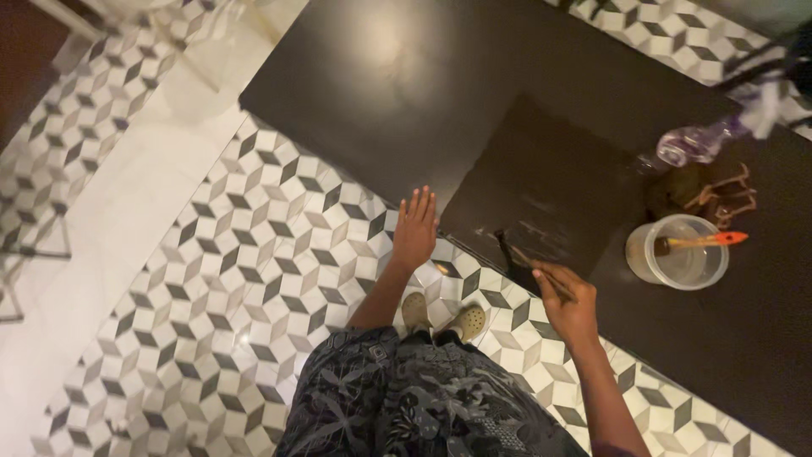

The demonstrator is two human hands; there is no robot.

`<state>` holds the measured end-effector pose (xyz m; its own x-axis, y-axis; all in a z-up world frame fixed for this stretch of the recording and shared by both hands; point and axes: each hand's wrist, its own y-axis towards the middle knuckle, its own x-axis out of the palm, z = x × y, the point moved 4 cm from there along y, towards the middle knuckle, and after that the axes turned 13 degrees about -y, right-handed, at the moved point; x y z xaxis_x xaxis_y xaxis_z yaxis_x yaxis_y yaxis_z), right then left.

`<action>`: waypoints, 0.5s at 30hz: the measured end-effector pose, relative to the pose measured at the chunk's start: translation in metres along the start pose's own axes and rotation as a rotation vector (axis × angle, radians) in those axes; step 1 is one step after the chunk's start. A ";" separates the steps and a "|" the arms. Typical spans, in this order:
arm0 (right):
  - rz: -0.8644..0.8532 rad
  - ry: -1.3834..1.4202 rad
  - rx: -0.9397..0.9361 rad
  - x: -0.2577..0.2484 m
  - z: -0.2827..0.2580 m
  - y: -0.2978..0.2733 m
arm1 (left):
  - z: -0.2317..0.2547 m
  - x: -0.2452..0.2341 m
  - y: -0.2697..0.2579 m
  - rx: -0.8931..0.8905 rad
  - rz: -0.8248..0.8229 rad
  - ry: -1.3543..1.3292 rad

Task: The person paints a dark tabletop with a brush, repeatedly dipping the brush into a container of liquid and applying it in smooth strokes across the surface. The person moves along the table to cover different sections while maintaining consistent coverage.

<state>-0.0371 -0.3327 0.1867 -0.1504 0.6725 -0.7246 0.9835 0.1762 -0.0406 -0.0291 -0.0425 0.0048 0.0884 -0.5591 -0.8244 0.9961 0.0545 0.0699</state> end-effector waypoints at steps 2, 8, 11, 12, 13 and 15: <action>0.024 -0.039 0.064 0.001 0.009 0.003 | 0.002 0.000 0.001 0.012 0.016 0.007; 0.176 -0.105 0.010 0.004 0.023 0.033 | -0.001 -0.010 -0.003 0.012 -0.005 -0.026; 0.278 -0.067 -0.059 0.006 0.028 0.055 | 0.002 -0.013 -0.001 -0.002 -0.051 -0.016; 0.292 -0.068 -0.069 0.008 0.027 0.063 | 0.003 -0.014 -0.001 -0.010 -0.070 -0.005; 0.298 -0.065 -0.081 0.012 0.024 0.066 | 0.005 -0.014 -0.002 0.007 -0.053 -0.025; 0.304 -0.117 -0.063 0.013 0.016 0.064 | 0.005 -0.017 -0.003 0.037 -0.013 -0.064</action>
<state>0.0257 -0.3242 0.1634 0.1657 0.6145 -0.7713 0.9729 0.0262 0.2298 -0.0339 -0.0375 0.0211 0.0741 -0.6115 -0.7877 0.9966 0.0169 0.0806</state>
